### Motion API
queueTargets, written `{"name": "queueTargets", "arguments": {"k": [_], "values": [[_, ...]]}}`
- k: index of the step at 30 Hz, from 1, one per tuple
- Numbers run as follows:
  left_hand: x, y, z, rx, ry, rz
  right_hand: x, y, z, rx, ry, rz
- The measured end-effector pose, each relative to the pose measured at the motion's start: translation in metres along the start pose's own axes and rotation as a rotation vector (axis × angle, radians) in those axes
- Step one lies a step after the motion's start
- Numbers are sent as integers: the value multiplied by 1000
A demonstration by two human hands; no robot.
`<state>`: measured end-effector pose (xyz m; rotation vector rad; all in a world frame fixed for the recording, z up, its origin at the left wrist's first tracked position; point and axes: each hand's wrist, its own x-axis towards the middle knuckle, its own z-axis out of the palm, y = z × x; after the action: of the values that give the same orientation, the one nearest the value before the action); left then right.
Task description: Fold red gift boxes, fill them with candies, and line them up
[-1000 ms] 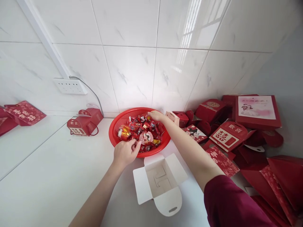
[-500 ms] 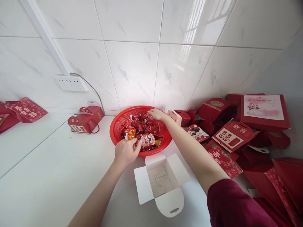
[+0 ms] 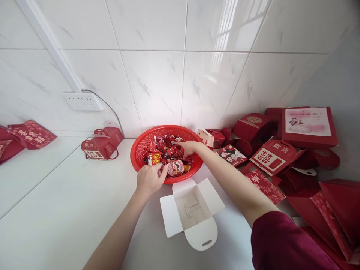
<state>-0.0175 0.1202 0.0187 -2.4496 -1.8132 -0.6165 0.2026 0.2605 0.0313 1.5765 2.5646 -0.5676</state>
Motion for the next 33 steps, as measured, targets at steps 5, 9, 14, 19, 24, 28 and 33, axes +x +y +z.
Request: {"name": "queueTargets", "arguments": {"k": [5,9,14,19,24,28,33], "values": [[0,1,0,-2,4,-1,-11,-1,-5,-40,99,4],[1,1,0,-7,8,-1,-17,-4,-13,-95,274,134],[1,2,1,-10,12,3,-19,-12,-3,-101,72,144],[0,2,0,-6,12,1,-23,-16,18,-52,-206,95],[0,3,-2,-7,5,-5,-28,-10,18,53,-132,71],[0,3,-2,-13,-10,-9,-38,-5,8,254,5,15],[1,4,-9,-163,-21,-40,-71,-17,4,572,69,-124]]}}
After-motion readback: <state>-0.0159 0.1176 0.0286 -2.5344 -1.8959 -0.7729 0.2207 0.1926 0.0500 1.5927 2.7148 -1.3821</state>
